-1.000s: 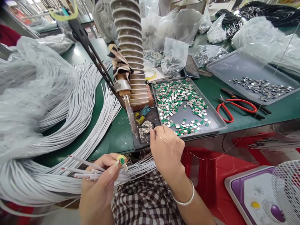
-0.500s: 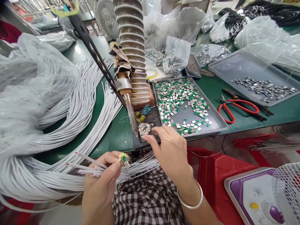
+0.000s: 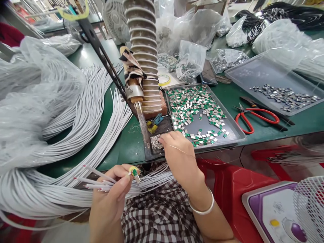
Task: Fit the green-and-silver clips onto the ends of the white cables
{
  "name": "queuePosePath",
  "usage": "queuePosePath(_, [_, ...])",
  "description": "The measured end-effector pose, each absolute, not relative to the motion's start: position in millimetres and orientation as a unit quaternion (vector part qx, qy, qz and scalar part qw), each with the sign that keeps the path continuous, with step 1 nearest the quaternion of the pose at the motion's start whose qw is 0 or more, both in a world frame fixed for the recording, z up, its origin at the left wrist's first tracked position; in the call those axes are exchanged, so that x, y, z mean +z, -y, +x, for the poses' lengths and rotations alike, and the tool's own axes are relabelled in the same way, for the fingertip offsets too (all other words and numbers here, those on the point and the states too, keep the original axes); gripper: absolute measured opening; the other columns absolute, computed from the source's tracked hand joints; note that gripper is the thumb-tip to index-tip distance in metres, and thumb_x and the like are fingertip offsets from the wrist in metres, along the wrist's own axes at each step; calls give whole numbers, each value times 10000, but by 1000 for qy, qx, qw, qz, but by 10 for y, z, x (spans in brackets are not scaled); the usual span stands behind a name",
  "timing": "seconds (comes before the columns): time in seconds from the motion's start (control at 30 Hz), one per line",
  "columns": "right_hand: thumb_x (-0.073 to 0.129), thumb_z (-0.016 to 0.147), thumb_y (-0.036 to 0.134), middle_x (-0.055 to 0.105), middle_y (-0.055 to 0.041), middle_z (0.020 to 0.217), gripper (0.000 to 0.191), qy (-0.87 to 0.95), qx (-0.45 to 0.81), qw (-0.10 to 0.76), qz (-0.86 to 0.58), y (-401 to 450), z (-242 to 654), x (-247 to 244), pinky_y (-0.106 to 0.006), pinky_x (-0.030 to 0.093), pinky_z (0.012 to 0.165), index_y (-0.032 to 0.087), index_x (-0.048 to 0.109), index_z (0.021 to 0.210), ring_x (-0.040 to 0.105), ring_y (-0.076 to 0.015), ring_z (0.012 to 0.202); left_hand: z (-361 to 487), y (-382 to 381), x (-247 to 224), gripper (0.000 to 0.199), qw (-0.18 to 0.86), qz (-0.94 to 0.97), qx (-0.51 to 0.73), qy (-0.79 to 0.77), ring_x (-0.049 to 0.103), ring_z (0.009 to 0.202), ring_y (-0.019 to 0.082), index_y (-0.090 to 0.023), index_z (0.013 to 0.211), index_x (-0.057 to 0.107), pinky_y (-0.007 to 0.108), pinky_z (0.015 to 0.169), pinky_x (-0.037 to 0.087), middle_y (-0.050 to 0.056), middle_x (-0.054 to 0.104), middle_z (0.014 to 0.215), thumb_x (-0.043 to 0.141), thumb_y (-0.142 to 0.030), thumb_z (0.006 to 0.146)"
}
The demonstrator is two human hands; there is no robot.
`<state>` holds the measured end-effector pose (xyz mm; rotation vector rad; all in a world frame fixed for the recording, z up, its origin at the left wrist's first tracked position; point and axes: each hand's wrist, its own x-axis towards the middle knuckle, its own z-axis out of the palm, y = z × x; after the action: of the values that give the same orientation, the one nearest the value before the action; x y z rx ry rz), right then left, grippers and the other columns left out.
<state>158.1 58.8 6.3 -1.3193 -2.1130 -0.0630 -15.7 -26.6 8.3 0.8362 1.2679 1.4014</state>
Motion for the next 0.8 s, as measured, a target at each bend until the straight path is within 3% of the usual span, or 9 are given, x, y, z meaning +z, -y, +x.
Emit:
queuePosePath(0.1, [497,961,230,656,-49,627,326,794,-49,240,-556,-490,1658,54,-291,325,511,180,668,688,588,-170,581,-134,277,119,189,504,335,583,-542,655,727,194,-186,592,680,291,702,505,54,709,715,707,-235,772])
queuePosePath(0.17, [539,926,241,660,-41,609,299,779,0,276,-563,-442,1655,48,-278,328,519,177,673,667,589,-156,569,-131,284,133,205,501,344,580,-543,649,724,202,-184,589,671,301,694,505,64,708,714,703,-255,779])
queuePosePath(0.33, [565,892,312,541,21,461,374,639,350,434,-530,-404,1440,73,-226,338,465,170,599,547,445,-82,433,-129,335,159,209,501,337,591,-535,601,651,179,-182,593,668,268,593,467,52,667,670,744,-281,760])
queuePosePath(0.53, [598,867,463,366,56,414,467,467,636,452,-416,-358,1376,76,-218,227,420,152,549,521,269,-48,406,-105,415,198,203,503,319,610,-522,528,581,139,-181,597,680,258,596,451,27,631,651,767,-281,751])
queuePosePath(0.67, [629,850,470,342,67,427,413,435,663,452,-408,-332,1434,43,-211,165,412,127,637,619,242,-42,413,-83,402,200,178,507,303,618,-519,552,612,146,-188,597,688,252,607,453,23,635,651,770,-254,741])
queuePosePath(0.8, [630,868,401,374,55,461,370,478,544,505,-469,-279,1457,48,-207,250,413,146,624,600,312,-57,439,-76,372,192,182,506,313,620,-511,587,658,160,-182,605,690,252,626,462,30,649,656,760,-246,760])
